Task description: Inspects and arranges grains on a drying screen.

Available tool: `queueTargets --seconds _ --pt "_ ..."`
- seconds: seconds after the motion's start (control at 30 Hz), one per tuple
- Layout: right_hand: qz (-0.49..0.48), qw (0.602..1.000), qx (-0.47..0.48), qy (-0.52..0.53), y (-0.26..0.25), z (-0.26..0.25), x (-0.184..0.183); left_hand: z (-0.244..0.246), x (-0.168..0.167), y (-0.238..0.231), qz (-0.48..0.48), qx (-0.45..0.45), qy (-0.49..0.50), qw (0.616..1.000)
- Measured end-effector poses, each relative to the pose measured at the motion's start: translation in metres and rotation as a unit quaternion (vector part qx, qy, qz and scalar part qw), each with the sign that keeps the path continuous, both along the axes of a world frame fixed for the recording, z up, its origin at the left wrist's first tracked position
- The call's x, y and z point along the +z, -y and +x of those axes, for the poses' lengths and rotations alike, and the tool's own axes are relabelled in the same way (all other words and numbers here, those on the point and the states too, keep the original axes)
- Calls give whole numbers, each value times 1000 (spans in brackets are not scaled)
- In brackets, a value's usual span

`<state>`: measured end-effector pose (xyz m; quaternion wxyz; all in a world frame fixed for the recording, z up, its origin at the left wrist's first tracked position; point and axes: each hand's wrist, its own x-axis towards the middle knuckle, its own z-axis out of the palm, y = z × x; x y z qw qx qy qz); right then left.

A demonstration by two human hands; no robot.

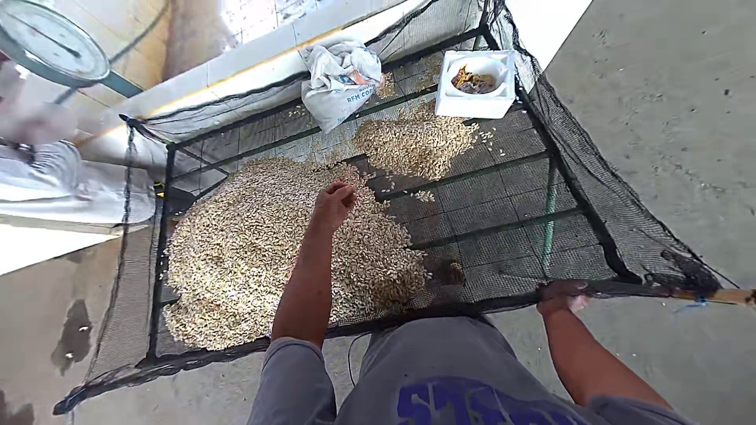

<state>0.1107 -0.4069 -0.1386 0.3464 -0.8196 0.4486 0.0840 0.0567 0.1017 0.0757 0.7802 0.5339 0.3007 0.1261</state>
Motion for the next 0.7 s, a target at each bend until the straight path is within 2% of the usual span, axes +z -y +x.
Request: queueTargets --seconds 0.07,0.1,0.17,0.23,0.3,0.37,0.43,0.53,0.7 --pt "98 989 -57 91 2 -3 0 4 3 1 -90 51 106 989" --pt "131 985 -52 101 6 -7 3 7 10 6 -130 77 161 975" --pt "170 984 51 28 22 -22 30 17 21 20 -163 82 241 953" --pt "221 952 186 -104 42 -36 68 30 20 34 -75 55 214 972" --pt "302 865 323 -237 65 -40 98 42 21 53 77 75 104 989" --pt "328 791 445 -262 61 -36 131 52 22 69 200 101 9 974" --pt "354 754 530 -159 32 -24 151 58 22 83 235 134 -21 963" --pt "401 720 566 -18 -52 11 166 63 14 109 209 190 5 959" --pt "537 627 565 -18 -191 43 212 50 20 163 233 152 19 960"
